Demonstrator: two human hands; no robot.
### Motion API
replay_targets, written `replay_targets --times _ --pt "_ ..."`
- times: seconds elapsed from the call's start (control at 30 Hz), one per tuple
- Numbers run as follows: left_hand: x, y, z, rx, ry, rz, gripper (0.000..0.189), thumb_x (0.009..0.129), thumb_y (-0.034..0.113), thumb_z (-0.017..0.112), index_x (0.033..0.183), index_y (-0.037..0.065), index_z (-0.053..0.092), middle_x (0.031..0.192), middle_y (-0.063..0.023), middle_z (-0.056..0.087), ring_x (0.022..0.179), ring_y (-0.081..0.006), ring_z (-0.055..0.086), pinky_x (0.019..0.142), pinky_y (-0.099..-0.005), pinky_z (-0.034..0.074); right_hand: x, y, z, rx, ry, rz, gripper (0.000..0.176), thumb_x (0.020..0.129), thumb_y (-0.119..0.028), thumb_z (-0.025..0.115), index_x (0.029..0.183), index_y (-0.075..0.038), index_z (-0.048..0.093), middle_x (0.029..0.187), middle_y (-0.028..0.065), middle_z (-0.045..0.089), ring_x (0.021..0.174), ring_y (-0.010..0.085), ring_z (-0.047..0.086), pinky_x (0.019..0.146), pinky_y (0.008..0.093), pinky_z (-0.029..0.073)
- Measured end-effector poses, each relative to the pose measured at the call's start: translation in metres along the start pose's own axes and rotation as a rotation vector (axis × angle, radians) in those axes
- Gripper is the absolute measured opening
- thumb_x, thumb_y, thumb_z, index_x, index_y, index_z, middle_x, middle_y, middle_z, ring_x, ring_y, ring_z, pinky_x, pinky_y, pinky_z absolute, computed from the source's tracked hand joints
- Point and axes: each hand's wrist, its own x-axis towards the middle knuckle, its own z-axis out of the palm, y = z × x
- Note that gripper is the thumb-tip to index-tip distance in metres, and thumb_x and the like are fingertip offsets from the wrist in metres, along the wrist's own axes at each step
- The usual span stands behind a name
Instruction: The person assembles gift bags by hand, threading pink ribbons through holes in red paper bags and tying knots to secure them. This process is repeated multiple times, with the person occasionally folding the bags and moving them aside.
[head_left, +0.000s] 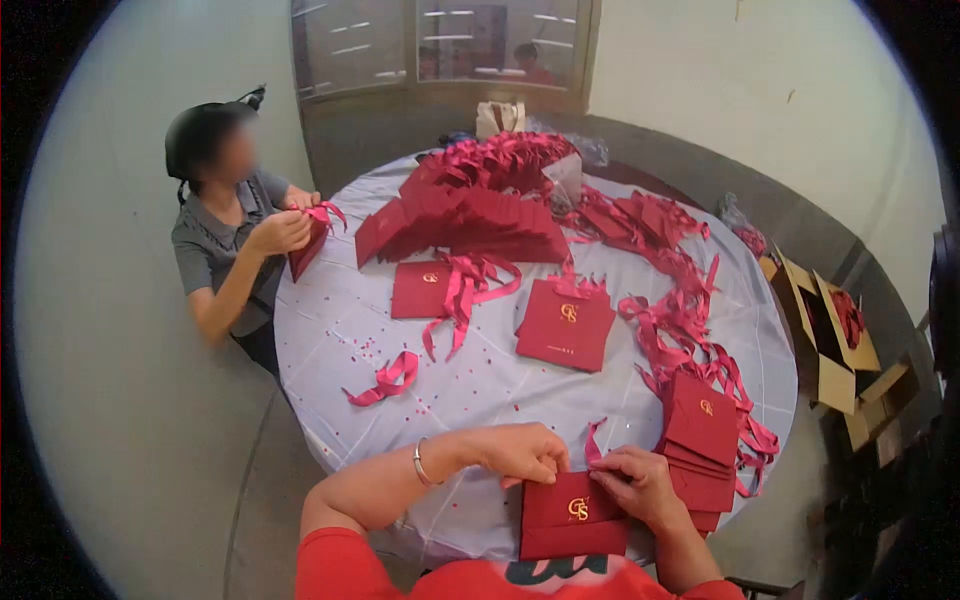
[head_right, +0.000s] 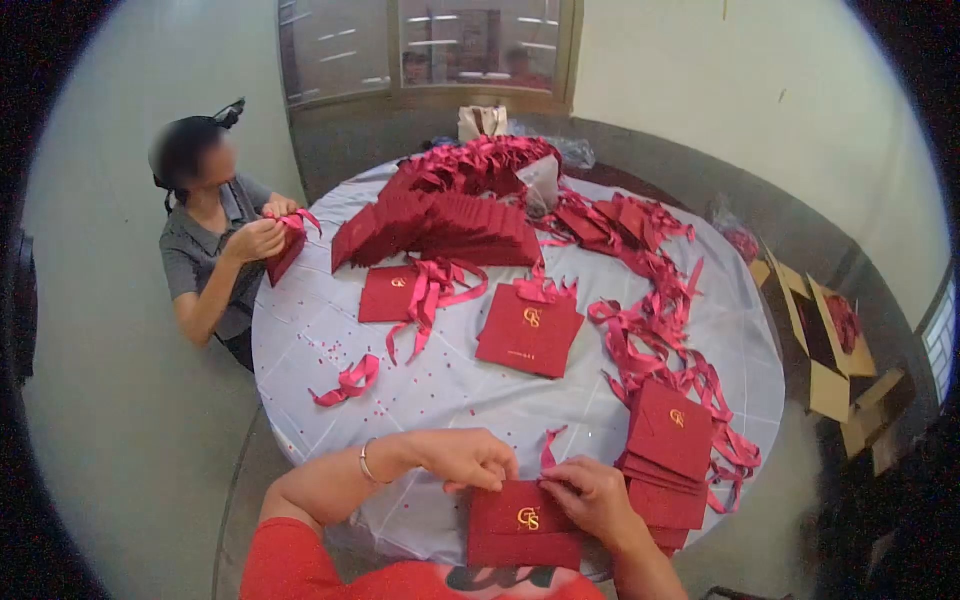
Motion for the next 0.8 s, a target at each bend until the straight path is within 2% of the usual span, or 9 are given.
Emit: replay_targets --times 0.2,0.3,0.4,0.5,0.6,0.67,0.73,0.8 --pt "-0.002 0.006 0.006 0.086 0.039 -0.053 0.020 0.088 0.010 0.058 0.101 -0.004 0.057 0.064 -0.0050 0.060 0.043 -0.0103 0.053 0.040 -0.0266 0.042 -0.002 -0.004 0.004 -0.087 0.026 0.010 0.015 0.073 -0.004 0.077 0.087 -0.004 0.070 0.079 0.0120 0.067 0.068 0.0250 0.067 0.060 0.0318 0.053" --pt "-0.004 0.011 0.004 0.114 0.054 -0.053 0.020 0.086 0.010 0.059 0.100 -0.004 0.058 0.064 -0.0057 0.060 0.043 -0.0112 0.054 0.041 -0.0273 0.043 0.000 -0.009 0.002 -0.214 0.042 -0.096 0.020 0.073 -0.003 0.076 0.092 -0.005 0.070 0.083 0.0115 0.067 0.071 0.0265 0.067 0.061 0.0335 0.054" --pt "-0.007 0.013 0.009 0.068 0.100 -0.065 0.018 0.085 0.008 0.058 0.098 -0.004 0.060 0.065 -0.0074 0.062 0.044 -0.0127 0.056 0.041 -0.0282 0.045 0.001 -0.017 -0.004 -0.255 0.058 -0.112 0.022 0.074 -0.001 0.074 0.095 -0.004 0.069 0.088 0.0143 0.066 0.073 0.0281 0.067 0.063 0.0339 0.054" --pt "-0.003 0.005 0.008 0.260 0.238 -0.034 0.018 0.081 0.007 0.057 0.094 -0.004 0.063 0.069 -0.0113 0.065 0.047 -0.0167 0.059 0.043 -0.0316 0.047 -0.002 -0.025 -0.012 -0.215 0.088 -0.024 0.023 0.074 0.002 0.072 0.097 -0.003 0.070 0.085 0.0142 0.064 0.070 0.0255 0.065 0.062 0.0319 0.053" --pt "0.002 0.004 0.005 0.237 0.277 -0.122 0.020 0.081 0.010 0.057 0.094 -0.003 0.063 0.070 -0.0109 0.065 0.048 -0.0161 0.059 0.042 -0.0320 0.048 -0.005 -0.022 -0.025 -0.200 0.093 0.028 0.021 0.074 -0.002 0.075 0.094 -0.005 0.071 0.073 0.0079 0.064 0.063 0.0190 0.063 0.057 0.0277 0.049" --pt "0.000 0.007 0.001 0.182 0.280 -0.162 0.020 0.081 0.010 0.057 0.094 -0.003 0.063 0.070 -0.0100 0.066 0.047 -0.0155 0.058 0.042 -0.0311 0.048 -0.017 -0.016 -0.027 -0.128 0.225 0.202 0.022 0.070 -0.007 0.081 0.090 -0.005 0.071 0.075 0.0050 0.068 0.064 0.0099 0.062 0.057 0.0236 0.047" --pt "0.000 0.010 0.004 0.116 0.279 -0.193 0.018 0.083 0.009 0.057 0.094 -0.004 0.062 0.069 -0.0081 0.065 0.045 -0.0140 0.057 0.042 -0.0289 0.046 -0.026 -0.014 -0.030 0.242 0.268 0.461 0.018 0.071 -0.002 0.080 0.086 0.000 0.070 0.076 0.0040 0.067 0.067 0.0086 0.062 0.058 0.0223 0.047" --pt "0.002 0.007 0.005 0.072 0.270 -0.196 0.017 0.084 0.008 0.057 0.095 -0.005 0.062 0.067 -0.0067 0.063 0.044 -0.0130 0.056 0.041 -0.0277 0.045 -0.024 -0.014 -0.038 0.153 0.224 0.308 0.016 0.073 0.001 0.078 0.087 0.001 0.070 0.078 0.0046 0.067 0.070 0.0093 0.061 0.062 0.0215 0.047"
